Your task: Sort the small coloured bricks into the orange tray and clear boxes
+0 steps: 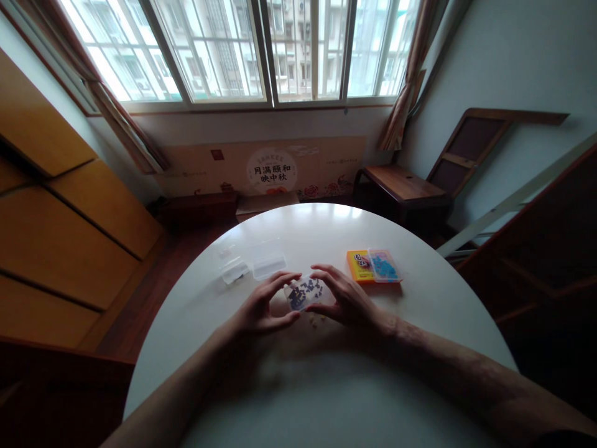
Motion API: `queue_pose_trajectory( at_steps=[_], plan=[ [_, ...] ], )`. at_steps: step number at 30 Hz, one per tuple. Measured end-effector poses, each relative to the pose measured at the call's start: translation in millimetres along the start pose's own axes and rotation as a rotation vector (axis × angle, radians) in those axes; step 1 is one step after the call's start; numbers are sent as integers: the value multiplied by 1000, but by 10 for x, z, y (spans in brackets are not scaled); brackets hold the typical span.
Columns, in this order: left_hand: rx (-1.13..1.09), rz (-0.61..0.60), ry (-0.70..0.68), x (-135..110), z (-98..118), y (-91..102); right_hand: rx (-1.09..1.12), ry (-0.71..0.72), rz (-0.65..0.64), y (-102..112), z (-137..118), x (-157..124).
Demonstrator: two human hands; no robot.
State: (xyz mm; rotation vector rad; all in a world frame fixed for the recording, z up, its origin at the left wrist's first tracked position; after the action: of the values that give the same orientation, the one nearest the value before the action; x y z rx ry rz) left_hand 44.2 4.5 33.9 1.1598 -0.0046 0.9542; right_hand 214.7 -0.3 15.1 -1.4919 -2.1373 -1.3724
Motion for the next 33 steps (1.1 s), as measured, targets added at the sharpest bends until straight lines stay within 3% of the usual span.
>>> queue_pose_trajectory(
  at_steps=[6, 11, 20, 33],
  plan=[
    [118, 60, 124, -30, -158, 29, 2, -1, 51, 57, -2, -3],
    [214, 71, 151, -57, -187, 29, -109, 11, 50, 69, -37, -20],
    [132, 67, 181, -63, -246, 15, -275, 199, -85, -77, -285, 14],
    [47, 40, 172, -29, -231, -40, -464, 308, -108, -140, -371, -46]
  ],
)
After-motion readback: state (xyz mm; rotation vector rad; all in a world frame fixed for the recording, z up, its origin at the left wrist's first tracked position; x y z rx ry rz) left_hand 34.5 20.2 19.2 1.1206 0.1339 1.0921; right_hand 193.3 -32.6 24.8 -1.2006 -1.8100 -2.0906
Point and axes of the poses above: each hand's wrist, its own x-axis towards the middle knuckle, its own y-axis out of the back of the hand, z = x × y, the point moved 10 cm from there along x, towards the middle knuckle, and after that the axes turned 11 degrees about x, right-handed, at the moved point
